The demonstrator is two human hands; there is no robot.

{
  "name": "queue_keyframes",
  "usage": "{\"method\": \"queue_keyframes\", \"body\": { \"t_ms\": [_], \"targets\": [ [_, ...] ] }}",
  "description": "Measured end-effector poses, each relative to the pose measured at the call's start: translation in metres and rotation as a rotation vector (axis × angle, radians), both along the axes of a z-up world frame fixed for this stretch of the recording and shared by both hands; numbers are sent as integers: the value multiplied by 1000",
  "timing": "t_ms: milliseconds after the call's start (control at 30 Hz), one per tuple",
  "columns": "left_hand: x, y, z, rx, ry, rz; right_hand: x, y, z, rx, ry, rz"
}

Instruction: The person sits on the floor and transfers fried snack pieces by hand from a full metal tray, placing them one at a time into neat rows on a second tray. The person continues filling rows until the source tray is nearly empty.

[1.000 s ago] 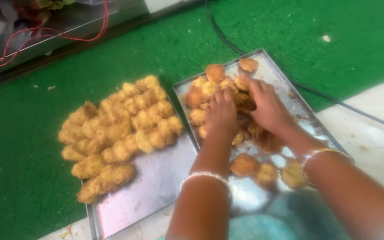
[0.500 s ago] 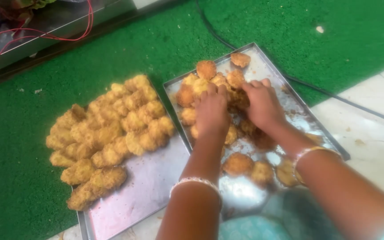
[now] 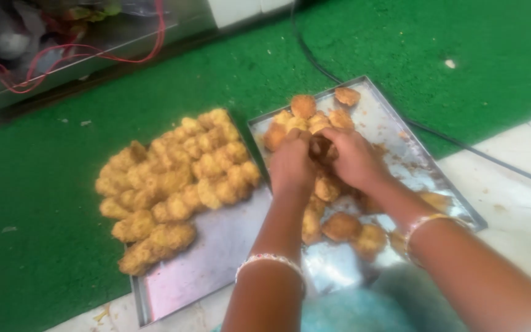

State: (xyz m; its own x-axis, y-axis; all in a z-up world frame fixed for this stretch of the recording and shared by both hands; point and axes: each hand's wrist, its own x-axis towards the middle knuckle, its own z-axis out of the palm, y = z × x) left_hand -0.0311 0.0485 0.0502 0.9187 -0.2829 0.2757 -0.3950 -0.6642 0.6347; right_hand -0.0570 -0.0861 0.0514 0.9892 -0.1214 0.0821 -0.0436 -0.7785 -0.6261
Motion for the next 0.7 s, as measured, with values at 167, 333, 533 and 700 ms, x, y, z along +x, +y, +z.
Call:
{"method": "queue_keyframes", "body": {
  "t_ms": [167,333,533,700],
  "targets": [
    [16,40,-22,94,39,26,-2,38,8,48,-72,65],
    [11,91,-17,28,6,89,0,78,-15,25,-224,157],
    [7,152,-25,112,161,137,0,140,-51,288,-220,209],
    [0,206,-44,257,124,162,18,179,-157,1399,302,-33]
  ]
}}
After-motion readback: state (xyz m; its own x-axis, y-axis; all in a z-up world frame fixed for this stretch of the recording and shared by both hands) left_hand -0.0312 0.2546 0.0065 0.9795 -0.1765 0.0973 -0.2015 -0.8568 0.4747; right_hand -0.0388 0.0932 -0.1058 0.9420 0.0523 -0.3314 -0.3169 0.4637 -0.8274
